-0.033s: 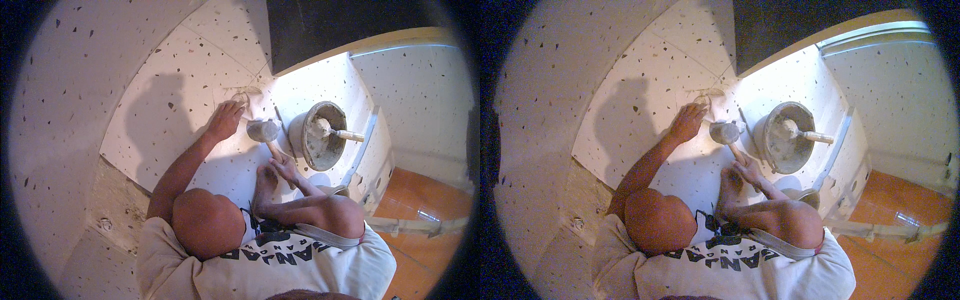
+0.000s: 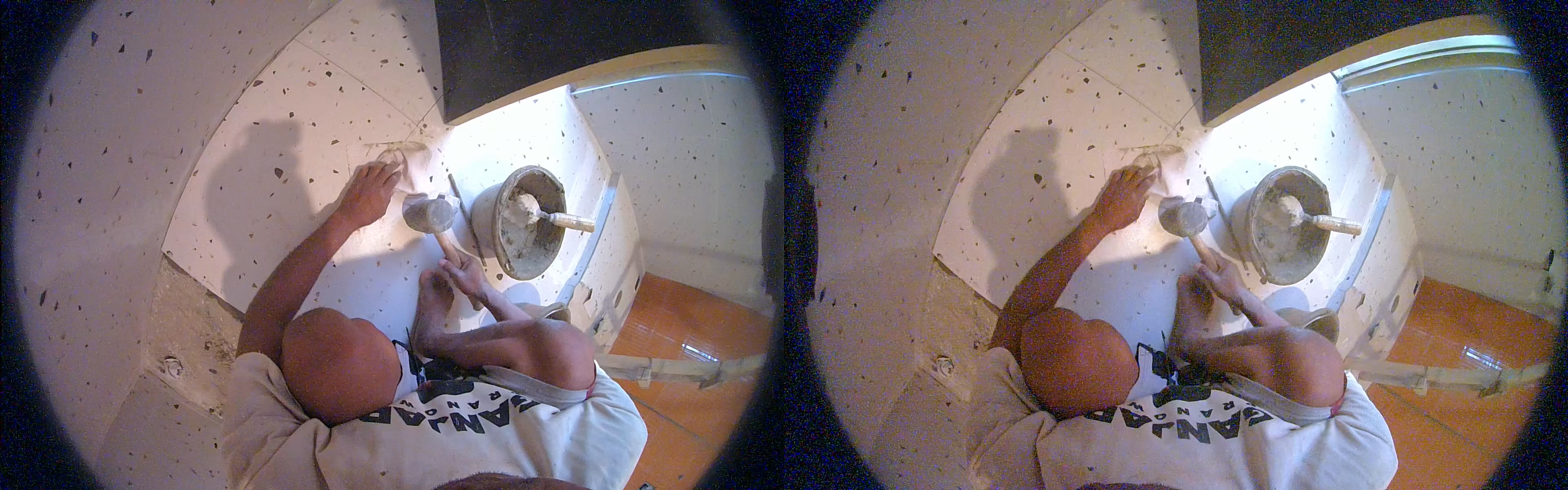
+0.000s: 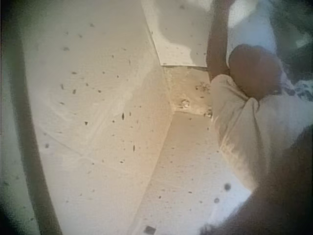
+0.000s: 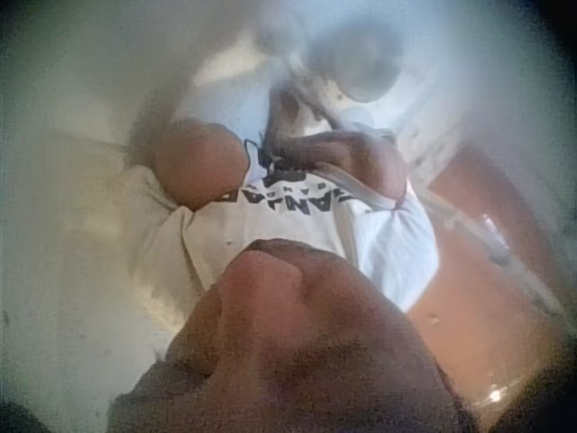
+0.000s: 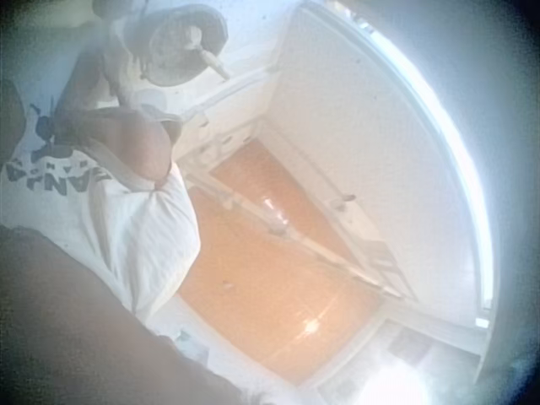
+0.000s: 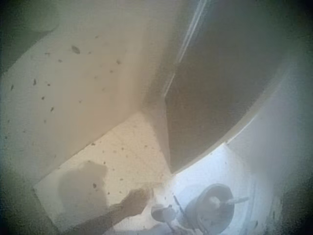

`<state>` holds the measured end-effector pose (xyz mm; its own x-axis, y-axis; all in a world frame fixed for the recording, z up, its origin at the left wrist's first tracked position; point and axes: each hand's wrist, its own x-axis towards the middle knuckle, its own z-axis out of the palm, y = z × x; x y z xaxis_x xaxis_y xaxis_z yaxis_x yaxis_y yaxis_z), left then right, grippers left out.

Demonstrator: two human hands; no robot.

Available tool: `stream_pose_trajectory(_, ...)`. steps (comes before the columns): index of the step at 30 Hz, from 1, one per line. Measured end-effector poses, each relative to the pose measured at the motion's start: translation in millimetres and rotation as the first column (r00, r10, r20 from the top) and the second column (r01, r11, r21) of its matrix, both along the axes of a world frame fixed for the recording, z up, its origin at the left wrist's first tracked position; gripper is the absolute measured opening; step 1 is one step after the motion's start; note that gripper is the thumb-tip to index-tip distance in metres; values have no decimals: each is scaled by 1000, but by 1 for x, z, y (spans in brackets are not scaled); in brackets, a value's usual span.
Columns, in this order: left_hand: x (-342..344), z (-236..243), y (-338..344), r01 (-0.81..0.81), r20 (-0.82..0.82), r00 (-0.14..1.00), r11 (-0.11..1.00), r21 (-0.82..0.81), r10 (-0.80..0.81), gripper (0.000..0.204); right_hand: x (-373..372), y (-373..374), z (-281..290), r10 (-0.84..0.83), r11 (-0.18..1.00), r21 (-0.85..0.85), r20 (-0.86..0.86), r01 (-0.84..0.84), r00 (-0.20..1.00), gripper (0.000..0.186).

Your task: The person installs white terrazzo-style floor tiles by applying adhesive with a trowel and tapping the tiles into place with a rubber mallet. They work methodically to fill gaps and ensure the tiles are level with the surrounding floor.

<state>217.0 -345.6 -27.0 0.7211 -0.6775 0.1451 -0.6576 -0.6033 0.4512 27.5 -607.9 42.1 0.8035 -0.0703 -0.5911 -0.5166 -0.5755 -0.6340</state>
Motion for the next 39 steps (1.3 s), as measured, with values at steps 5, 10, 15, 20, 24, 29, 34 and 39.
stream_pose_trajectory(5, 53, -8, -16, 13, 133, 991, 998, -55, -5, 62, -1, 0, 3, -82, 991, 96, -98, 92, 992, 58)
stream_pose_trajectory(10, 92, -24, -42, -27, 176, 984, 997, -74, 40, 65, 2, -1, 0, 60, 996, -64, -16, -61, 998, 54)
stream_pose_trajectory(15, 80, -13, -52, -73, 166, 983, 997, -31, 78, 66, -19, -25, -36, -29, 997, -72, -166, 17, 986, 37)
stream_pose_trajectory(20, 0, -3, -6, -227, 119, 968, 973, 43, 221, 63, -7, -13, -8, -91, 996, -23, -197, 88, 976, 27)
stream_pose_trajectory(24, -77, -7, 49, -350, -39, 936, 936, -28, 349, 61, -11, -39, -27, -62, 998, 18, -175, 66, 983, 24)
stream_pose_trajectory(29, -185, 5, 139, -585, -261, 760, 802, 124, 595, 64, 2, -34, -20, -21, 1000, -14, -176, 19, 984, 28)
stream_pose_trajectory(34, -263, -3, 189, -749, -164, 579, 600, 280, 799, 63, 0, -38, -11, -27, 998, -59, -168, 17, 985, 32)
stream_pose_trajectory(39, -286, -16, 206, -826, -63, 526, 527, 202, 848, 58, -1, -26, -10, 10, 996, -89, -148, -23, 989, 36)
